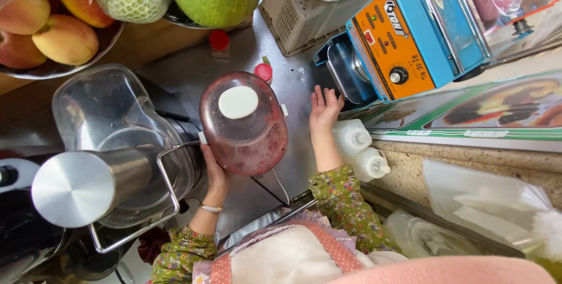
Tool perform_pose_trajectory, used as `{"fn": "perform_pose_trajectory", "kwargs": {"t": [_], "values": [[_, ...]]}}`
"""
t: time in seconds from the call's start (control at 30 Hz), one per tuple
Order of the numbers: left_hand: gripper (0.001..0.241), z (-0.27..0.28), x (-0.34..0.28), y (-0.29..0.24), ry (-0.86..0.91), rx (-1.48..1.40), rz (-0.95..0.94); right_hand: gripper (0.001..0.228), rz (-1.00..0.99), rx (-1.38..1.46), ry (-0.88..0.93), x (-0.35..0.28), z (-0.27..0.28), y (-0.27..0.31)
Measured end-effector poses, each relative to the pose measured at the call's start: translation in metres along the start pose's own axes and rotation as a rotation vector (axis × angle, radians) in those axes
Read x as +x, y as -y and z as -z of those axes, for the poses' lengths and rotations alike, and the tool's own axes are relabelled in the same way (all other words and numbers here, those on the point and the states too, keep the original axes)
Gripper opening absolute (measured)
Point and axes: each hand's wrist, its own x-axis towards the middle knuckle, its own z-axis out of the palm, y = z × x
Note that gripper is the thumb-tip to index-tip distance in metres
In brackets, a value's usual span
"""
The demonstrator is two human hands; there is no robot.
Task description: Organize spoons, operate blenders at a juice stall, and restock plastic cups.
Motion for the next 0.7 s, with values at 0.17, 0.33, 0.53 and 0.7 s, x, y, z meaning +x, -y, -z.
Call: {"fn": "perform_pose_trajectory", "kwargs": {"t": [0.17,0.33,0.53,0.7], "values": [[0.085,0.014,0.002,0.008,0.017,-0.050,0.051,0.066,0.135,-0.038,0.017,0.013,0.016,-0.012],[0.085,0.008,-0.003,-0.001,-0.006,-0.043,0.079,0.051,0.091,-0.183,0.160,-0.077,0.031,-0.046],[0.087,0.019,-0.001,0.003,-0.056,0.026,0.057,0.056,-0.055,-0.237,0.416,-0.118,0.058,-0.074],[0.087,0.011,-0.004,-0.001,-0.052,0.034,0.020,0.056,-0.122,-0.292,0.467,-0.132,0.048,-0.065]]}}
